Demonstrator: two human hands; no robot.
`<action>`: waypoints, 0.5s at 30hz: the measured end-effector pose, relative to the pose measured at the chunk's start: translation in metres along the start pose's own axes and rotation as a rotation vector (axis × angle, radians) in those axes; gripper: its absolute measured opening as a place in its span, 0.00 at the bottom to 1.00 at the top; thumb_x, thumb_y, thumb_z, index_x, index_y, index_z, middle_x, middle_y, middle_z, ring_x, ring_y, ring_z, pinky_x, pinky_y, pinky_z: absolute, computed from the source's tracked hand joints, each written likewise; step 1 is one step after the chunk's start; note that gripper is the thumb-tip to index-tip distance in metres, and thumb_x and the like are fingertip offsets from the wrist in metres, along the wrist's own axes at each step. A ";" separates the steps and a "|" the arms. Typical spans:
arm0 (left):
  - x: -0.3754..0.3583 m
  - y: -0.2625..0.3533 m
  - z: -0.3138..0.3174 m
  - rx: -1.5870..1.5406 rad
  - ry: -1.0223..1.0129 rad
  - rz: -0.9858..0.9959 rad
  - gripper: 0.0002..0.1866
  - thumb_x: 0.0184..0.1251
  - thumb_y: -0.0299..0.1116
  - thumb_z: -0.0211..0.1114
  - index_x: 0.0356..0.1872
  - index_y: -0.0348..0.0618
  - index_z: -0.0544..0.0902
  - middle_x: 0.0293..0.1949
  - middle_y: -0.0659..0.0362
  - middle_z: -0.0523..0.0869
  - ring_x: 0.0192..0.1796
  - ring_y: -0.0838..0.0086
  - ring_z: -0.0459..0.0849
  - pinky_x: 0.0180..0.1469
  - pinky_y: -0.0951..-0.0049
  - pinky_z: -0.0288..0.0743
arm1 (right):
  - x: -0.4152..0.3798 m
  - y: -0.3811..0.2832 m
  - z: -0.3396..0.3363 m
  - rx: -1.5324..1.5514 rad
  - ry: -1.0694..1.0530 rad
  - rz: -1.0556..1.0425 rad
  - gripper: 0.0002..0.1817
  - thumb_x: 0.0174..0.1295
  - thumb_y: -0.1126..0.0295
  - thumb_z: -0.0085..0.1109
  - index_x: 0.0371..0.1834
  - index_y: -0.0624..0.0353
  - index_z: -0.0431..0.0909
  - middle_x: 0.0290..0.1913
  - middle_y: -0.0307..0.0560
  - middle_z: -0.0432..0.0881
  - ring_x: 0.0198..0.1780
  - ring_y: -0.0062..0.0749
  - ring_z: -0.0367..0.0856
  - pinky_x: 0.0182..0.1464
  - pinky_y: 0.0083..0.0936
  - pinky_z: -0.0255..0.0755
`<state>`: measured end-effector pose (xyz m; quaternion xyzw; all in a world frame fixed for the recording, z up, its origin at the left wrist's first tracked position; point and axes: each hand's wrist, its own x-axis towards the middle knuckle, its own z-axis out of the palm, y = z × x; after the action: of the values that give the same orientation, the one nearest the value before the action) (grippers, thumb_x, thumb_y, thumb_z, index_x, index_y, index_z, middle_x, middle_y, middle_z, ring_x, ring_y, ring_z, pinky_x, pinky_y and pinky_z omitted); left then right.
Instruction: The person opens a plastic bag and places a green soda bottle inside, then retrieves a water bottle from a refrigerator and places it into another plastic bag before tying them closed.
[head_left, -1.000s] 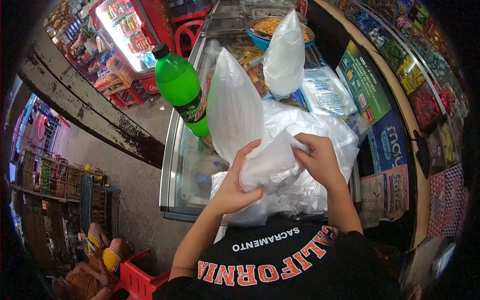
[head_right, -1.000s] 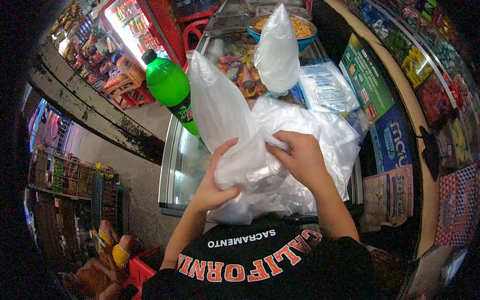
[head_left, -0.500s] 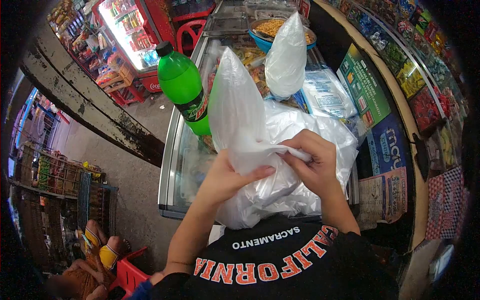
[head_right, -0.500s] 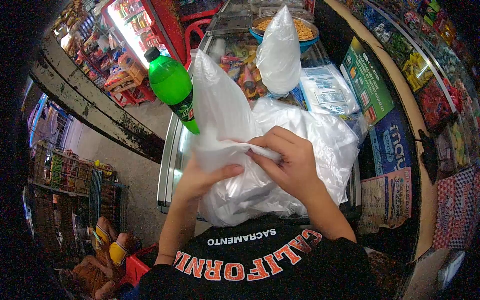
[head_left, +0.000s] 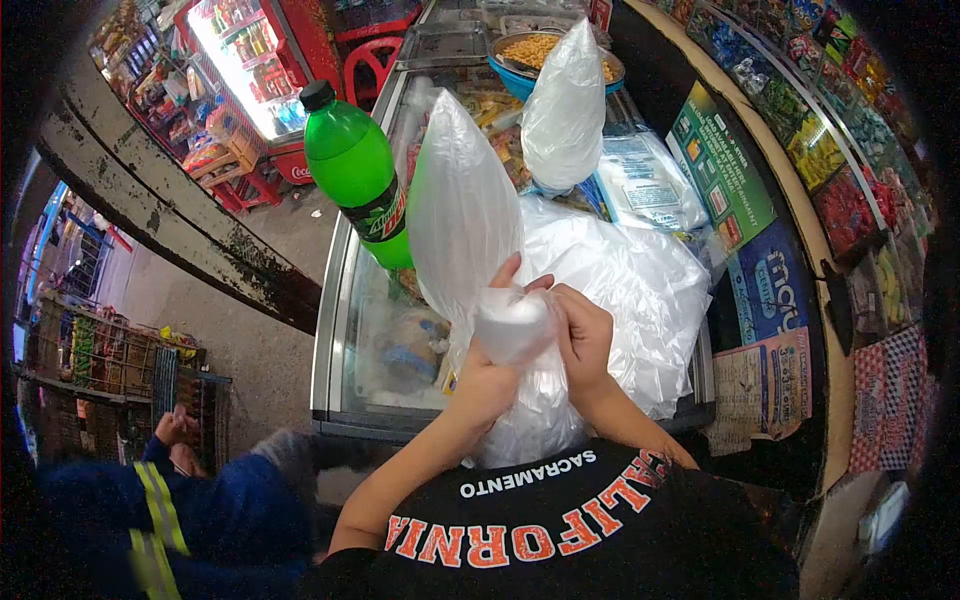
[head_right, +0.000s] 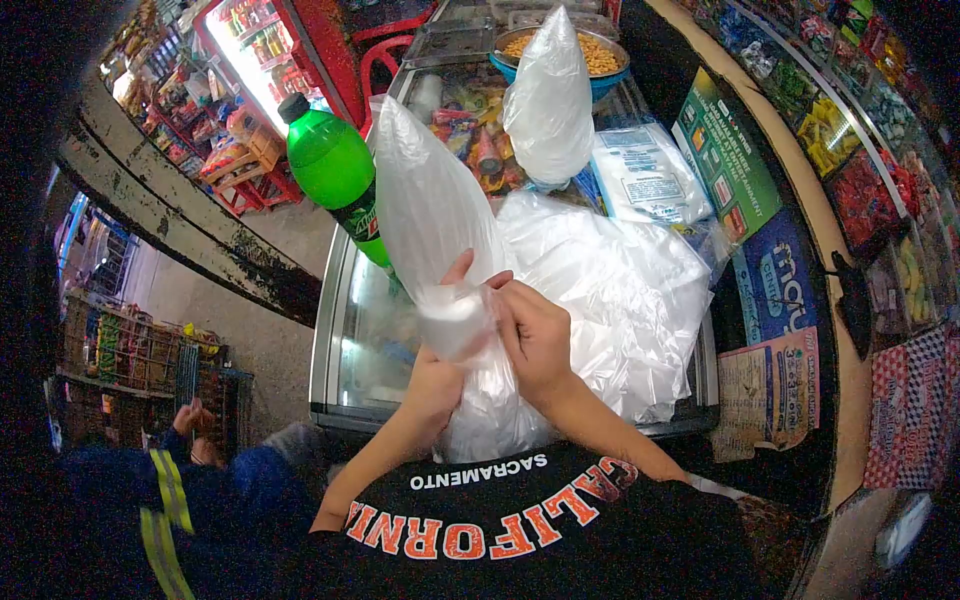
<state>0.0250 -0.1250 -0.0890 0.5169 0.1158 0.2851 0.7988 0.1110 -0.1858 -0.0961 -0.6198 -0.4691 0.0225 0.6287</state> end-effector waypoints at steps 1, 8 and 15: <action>0.000 -0.003 -0.001 -0.041 0.014 0.010 0.17 0.60 0.27 0.52 0.51 0.34 0.68 0.52 0.54 0.70 0.57 0.75 0.64 0.58 0.75 0.56 | -0.001 0.001 -0.001 -0.002 -0.001 0.000 0.07 0.56 0.76 0.44 0.27 0.69 0.72 0.20 0.51 0.68 0.20 0.36 0.67 0.23 0.22 0.61; -0.004 0.006 -0.002 -0.258 0.079 -0.200 0.18 0.61 0.35 0.52 0.51 0.36 0.69 0.50 0.57 0.72 0.54 0.74 0.67 0.57 0.75 0.58 | -0.003 0.001 -0.002 -0.023 0.026 0.090 0.14 0.61 0.70 0.42 0.27 0.70 0.73 0.19 0.44 0.68 0.20 0.21 0.62 0.24 0.17 0.57; -0.003 0.010 -0.054 -0.178 0.209 0.001 0.10 0.53 0.29 0.60 0.21 0.46 0.66 0.17 0.64 0.69 0.21 0.81 0.69 0.24 0.82 0.63 | 0.029 0.034 -0.060 0.546 0.544 0.670 0.16 0.61 0.61 0.42 0.37 0.63 0.74 0.32 0.43 0.76 0.32 0.22 0.74 0.37 0.17 0.68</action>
<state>-0.0063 -0.0827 -0.1043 0.4114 0.1724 0.3472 0.8249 0.1828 -0.2057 -0.0946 -0.5328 -0.0411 0.1825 0.8253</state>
